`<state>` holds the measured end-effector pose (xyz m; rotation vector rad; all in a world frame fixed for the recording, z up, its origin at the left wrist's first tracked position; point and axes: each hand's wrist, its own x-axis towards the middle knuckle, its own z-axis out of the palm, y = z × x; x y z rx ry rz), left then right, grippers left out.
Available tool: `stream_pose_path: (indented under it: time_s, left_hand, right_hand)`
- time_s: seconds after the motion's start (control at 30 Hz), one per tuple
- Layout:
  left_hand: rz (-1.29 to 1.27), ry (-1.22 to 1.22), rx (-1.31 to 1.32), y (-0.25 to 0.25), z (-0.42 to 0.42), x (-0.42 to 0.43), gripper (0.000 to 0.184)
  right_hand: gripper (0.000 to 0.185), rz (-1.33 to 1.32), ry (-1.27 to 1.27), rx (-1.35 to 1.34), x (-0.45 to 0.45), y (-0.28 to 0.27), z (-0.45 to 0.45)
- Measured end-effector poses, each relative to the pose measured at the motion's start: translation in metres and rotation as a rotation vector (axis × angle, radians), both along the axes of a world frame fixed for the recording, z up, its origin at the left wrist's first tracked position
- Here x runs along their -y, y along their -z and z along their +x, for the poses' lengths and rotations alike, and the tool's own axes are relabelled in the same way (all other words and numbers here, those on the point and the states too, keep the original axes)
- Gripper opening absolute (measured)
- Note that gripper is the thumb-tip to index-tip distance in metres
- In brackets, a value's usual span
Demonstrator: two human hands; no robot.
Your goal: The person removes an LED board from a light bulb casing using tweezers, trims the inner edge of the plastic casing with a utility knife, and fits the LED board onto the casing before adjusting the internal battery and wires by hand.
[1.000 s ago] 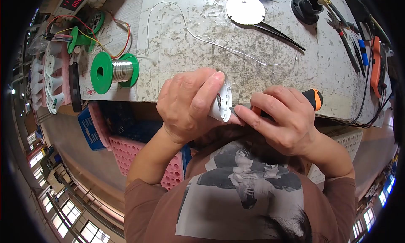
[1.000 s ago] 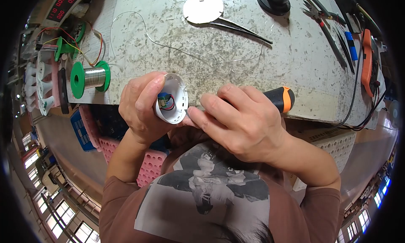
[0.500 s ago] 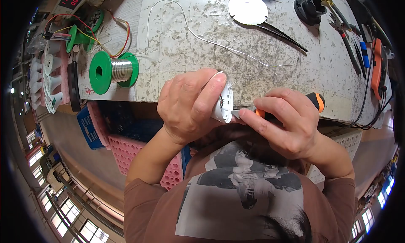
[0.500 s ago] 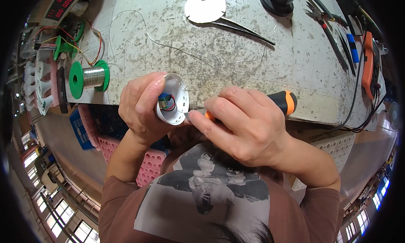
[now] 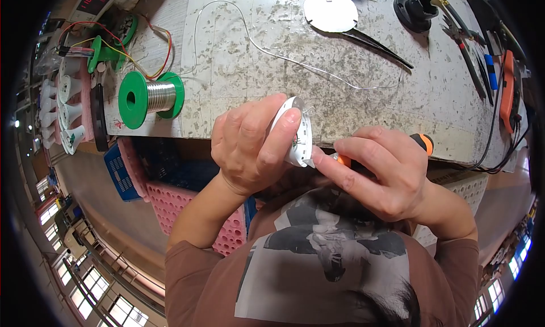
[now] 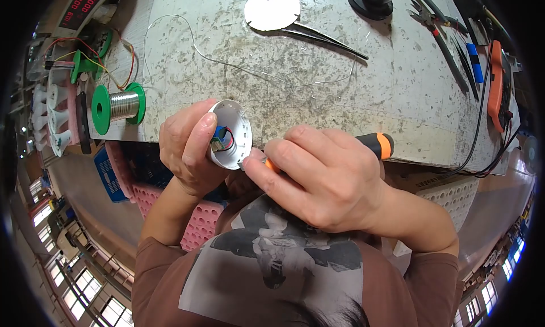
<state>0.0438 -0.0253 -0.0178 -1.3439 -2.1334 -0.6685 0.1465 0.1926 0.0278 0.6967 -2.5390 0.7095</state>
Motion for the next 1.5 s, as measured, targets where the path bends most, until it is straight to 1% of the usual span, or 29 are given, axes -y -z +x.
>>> stream_pose_path:
  time_s: [0.13,0.2,0.37,0.57,0.63,0.73,0.83,0.93,1.0,1.13,1.23,1.3,1.5]
  left_hand:
    - [-0.01,0.006,-0.031,0.003,-0.001,0.0,0.059]
    - [0.09,-0.036,-0.046,0.008,0.0,-0.004,0.041]
    - [0.087,-0.04,-0.058,0.009,-0.001,-0.004,0.042]
    - [0.085,-0.039,-0.07,0.011,-0.002,-0.003,0.044]
    - [0.084,-0.04,-0.07,0.01,-0.003,-0.003,0.045]
    - [0.088,-0.016,-0.051,0.009,-0.004,-0.003,0.048]
    - [0.052,-0.003,-0.013,0.007,-0.008,-0.002,0.049]
    - [0.053,0.015,-0.015,0.005,-0.01,-0.003,0.052]
    - [0.062,0.045,0.034,-0.001,-0.011,-0.006,0.057]
    - [0.086,0.034,0.027,0.002,-0.012,-0.007,0.063]
    - [0.033,0.029,0.059,-0.005,-0.012,-0.004,0.068]
    - [-0.067,0.046,0.14,-0.013,-0.011,-0.002,0.086]
    - [-0.024,0.067,0.181,-0.013,-0.015,-0.004,0.092]
  right_hand:
    - [0.038,0.019,-0.022,0.006,0.0,0.001,0.0]
    - [0.039,0.027,-0.027,-0.004,0.0,0.004,0.001]
    - [0.04,0.051,-0.039,0.027,0.001,0.002,0.005]
    - [0.035,0.109,-0.018,-0.01,0.005,0.001,0.005]
    - [0.032,0.122,-0.012,-0.074,0.005,0.005,0.004]
    - [0.037,0.101,-0.011,-0.026,0.005,0.002,0.003]
    - [0.038,0.117,-0.01,-0.007,0.005,0.0,0.002]
    - [0.037,0.157,-0.017,-0.016,0.004,0.0,0.001]
    - [0.037,0.166,-0.01,-0.001,0.004,0.002,-0.001]
    - [0.033,0.185,0.001,0.006,0.003,0.003,-0.003]
    - [0.032,0.187,-0.003,-0.027,0.002,0.004,-0.005]
    - [0.031,0.183,0.002,-0.051,-0.001,0.007,-0.009]
    - [0.028,0.208,0.004,-0.062,-0.003,0.004,-0.012]
